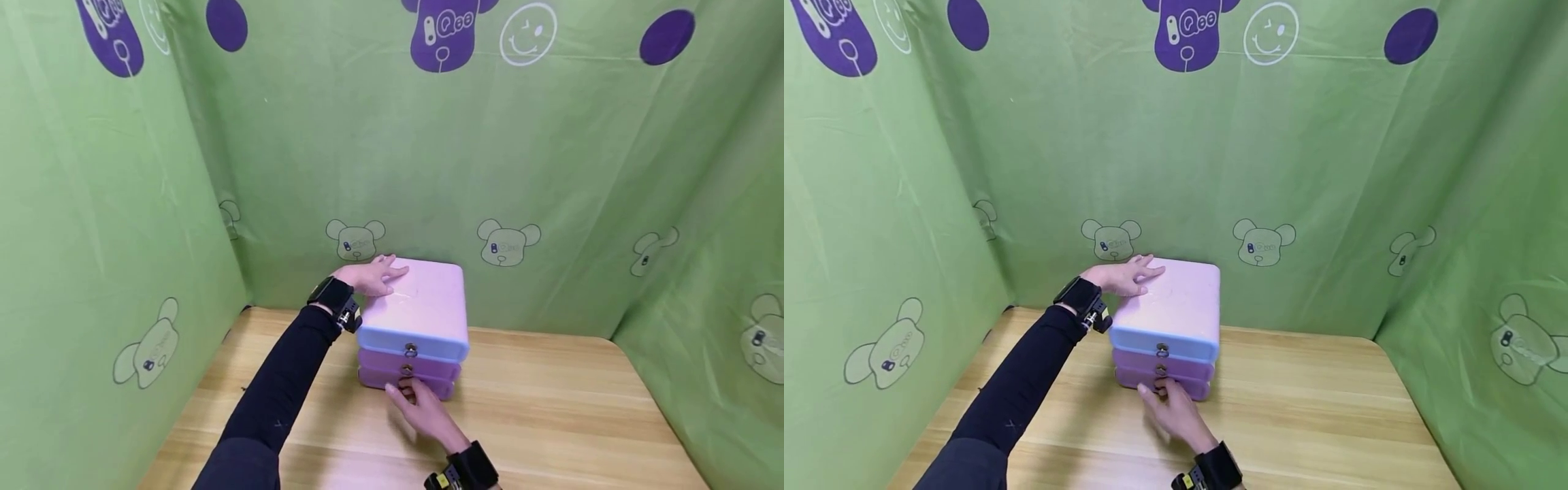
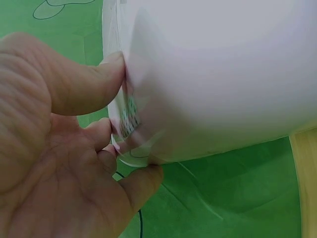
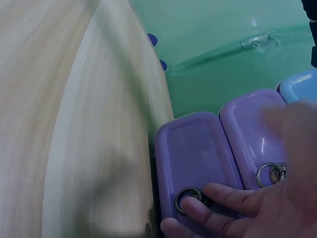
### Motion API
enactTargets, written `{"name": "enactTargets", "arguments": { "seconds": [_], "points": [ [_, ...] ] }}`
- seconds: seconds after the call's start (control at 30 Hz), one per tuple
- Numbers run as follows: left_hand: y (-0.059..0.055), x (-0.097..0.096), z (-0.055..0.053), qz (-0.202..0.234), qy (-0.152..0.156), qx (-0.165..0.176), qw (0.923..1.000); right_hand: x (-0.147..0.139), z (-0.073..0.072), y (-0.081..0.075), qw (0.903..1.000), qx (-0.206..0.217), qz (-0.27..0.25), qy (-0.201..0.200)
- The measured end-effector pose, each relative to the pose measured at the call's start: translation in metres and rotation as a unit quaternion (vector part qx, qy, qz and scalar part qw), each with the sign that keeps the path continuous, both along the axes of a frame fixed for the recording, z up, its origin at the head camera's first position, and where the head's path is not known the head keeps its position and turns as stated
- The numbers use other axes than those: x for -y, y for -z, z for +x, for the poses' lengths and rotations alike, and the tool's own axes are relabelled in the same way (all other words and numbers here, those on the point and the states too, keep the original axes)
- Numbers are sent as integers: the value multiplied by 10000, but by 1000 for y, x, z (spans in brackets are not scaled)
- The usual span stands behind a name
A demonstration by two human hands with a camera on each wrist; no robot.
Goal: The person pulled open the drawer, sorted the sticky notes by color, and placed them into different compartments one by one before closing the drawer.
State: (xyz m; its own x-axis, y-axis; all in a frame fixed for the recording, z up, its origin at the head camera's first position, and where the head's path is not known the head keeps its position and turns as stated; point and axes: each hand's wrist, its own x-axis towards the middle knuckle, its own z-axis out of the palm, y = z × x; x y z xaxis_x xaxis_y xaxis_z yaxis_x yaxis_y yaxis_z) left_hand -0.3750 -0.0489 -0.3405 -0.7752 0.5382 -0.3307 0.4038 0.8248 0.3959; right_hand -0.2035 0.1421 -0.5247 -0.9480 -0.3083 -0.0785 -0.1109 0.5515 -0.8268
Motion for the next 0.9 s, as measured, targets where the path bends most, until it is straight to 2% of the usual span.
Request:
{"name": "enactTargets", "arguments": {
  "seconds": [0.17,0.27,0.67,0.9],
  "points": [
    [1,0,1,94,-38,57,9999,4,-7,-5,9970,247,152,714],
    [1,0,2,176,-80,108,9998,4,-11,-9,9944,300,206,989],
    [3,-3,4,291,-104,143,9994,5,-10,-11,9918,430,179,1192],
    [9,7,2,489,-34,2,9988,5,-12,-12,9933,529,36,1031]
  ]
}}
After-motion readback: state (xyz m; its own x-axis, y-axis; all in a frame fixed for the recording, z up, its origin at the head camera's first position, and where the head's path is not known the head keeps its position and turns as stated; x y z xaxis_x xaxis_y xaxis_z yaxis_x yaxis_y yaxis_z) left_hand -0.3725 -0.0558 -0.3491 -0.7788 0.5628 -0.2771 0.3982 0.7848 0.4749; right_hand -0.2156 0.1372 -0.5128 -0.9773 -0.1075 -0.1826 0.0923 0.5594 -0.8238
